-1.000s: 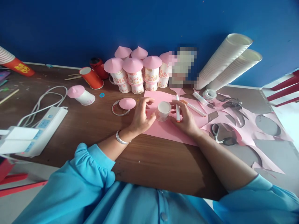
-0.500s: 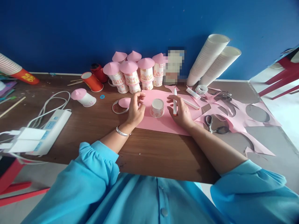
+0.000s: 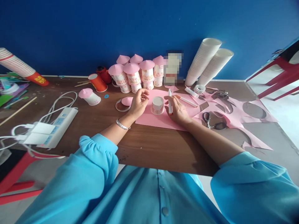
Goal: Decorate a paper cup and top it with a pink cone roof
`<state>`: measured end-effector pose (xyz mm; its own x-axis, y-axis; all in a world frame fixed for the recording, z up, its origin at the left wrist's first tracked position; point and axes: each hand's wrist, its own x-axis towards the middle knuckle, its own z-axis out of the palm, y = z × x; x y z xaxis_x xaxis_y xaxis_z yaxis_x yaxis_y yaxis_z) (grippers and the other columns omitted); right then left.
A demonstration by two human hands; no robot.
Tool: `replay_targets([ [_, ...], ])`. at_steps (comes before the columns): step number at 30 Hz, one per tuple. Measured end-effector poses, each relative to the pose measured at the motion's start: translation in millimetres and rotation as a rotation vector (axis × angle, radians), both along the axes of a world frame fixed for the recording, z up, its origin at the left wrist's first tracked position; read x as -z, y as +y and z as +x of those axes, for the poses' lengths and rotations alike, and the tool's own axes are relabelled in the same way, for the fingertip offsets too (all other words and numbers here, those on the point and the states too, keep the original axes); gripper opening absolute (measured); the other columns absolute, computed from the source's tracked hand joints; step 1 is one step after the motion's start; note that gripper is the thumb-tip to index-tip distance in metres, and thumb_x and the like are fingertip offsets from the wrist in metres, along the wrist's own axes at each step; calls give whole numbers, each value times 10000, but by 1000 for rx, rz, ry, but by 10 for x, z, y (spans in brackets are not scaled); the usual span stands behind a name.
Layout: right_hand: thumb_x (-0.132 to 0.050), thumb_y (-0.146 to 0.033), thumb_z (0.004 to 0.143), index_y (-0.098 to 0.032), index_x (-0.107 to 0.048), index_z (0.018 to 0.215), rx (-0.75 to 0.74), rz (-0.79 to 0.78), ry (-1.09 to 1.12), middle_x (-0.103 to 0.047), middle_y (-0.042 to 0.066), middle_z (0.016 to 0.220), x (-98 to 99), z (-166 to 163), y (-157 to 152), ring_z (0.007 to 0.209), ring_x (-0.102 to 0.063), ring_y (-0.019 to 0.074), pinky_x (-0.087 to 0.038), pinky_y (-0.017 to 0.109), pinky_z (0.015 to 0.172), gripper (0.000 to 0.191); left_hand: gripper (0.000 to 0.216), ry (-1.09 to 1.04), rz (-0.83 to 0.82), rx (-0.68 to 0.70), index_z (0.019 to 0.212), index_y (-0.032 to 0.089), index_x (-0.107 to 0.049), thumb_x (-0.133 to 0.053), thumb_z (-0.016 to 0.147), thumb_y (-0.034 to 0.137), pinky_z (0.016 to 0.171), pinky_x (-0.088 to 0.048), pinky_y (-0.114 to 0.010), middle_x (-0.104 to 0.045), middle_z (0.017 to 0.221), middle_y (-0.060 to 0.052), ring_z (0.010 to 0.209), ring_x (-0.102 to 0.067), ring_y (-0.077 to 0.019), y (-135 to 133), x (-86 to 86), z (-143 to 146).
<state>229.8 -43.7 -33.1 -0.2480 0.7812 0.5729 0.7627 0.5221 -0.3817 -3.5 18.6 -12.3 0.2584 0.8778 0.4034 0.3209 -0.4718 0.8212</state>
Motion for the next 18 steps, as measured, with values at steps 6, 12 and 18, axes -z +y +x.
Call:
replay_targets([
  [6,-546,-228,961,-247,-546,1423,49,-13,-66,-686,129,1252,25,0,-8,1022,-699,271,-623,360,681,463,365,93,-42,158,1133,206,-606,-567,795,74,817,-605,-323,-715,1165,-80,972,-702,-168,-27,-83,-140],
  [12,-533,-177,936,-191,-515,1448,19,-11,-78,-644,183,1360,-17,91,-21,1137,-682,338,-641,490,866,512,409,350,137,106,1185,188,-606,-647,793,77,857,-607,-370,-693,1174,-102,987,-691,-202,-191,-26,-292],
  [18,-503,-179,955,-190,-504,1449,-35,33,-48,-654,186,1268,-52,222,-127,1086,-693,333,-621,528,921,494,285,701,288,22,1148,186,-648,-708,872,229,956,-584,-482,-663,1141,-131,1111,-659,-316,-286,12,-357],
])
